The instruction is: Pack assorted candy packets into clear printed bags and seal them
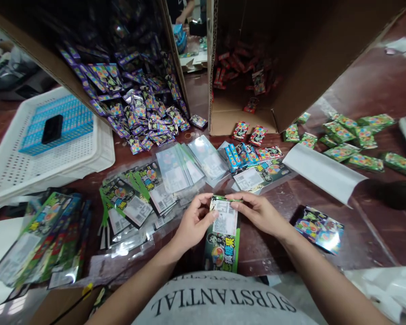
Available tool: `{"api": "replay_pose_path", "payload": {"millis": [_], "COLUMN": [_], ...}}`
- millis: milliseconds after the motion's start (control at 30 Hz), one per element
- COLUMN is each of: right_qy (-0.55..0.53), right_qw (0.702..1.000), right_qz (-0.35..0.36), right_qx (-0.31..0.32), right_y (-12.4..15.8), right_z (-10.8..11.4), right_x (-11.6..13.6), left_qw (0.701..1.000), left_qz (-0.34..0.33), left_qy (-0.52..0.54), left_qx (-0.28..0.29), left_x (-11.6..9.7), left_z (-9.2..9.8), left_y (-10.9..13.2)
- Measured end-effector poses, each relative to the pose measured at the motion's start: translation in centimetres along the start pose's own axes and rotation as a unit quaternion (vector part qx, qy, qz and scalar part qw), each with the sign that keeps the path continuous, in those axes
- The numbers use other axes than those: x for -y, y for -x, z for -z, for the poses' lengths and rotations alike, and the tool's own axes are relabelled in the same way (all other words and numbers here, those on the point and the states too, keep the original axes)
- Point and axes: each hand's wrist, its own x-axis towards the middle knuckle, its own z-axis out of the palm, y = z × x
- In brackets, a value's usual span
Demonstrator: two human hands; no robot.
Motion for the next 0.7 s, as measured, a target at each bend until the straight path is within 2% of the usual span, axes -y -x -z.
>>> {"api": "replay_pose_path", "payload": {"millis": [100,167,267,367,433,567,700], "right_qy": [-0.004,-0.007,-0.082,-0.193,-0.209,-0.164,-0.121], "right_qw": [1.000,1.000,0.990,0.951,0.937,0.959,0.978], "right_qz": [-0.008,-0.016,-0.045,-0.078,-0.098,-0.101,-0.034], "right_qx": [0.011,-0.002,-0.103,-0.230,-0.261,-0.206,-0.168], "right_y": [-0.2,0.0,1.0,2.0,2.3,1.8,1.4], "right_z": [-0.1,-0.5,-2.1,-4.0,-4.7,-3.9,-2.5], "right_x": [0.0,-0.2,-0.8,-1.5,-1.6,-1.0,-0.6], "left_qw": [1.000,1.000,0.999,0.994,0.989,0.976,0.974], "left_qz": [0.006,0.004,0.016,0.047,0.073,0.117,0.158], "left_qy": [-0.003,-0.011,0.001,0.045,0.083,0.155,0.161], "left_qx": [0.012,0.002,-0.044,-0.086,-0.099,-0.099,-0.036], "left_x": [-0.2,-0.5,-1.0,-1.3,-1.4,-1.6,-1.6], "left_z": [0.7,1.0,1.0,0.6,0.4,0.5,1.6], "left_y": [-0.9,-1.7,-2.5,-2.9,-3.1,-3.4,-3.9]}}
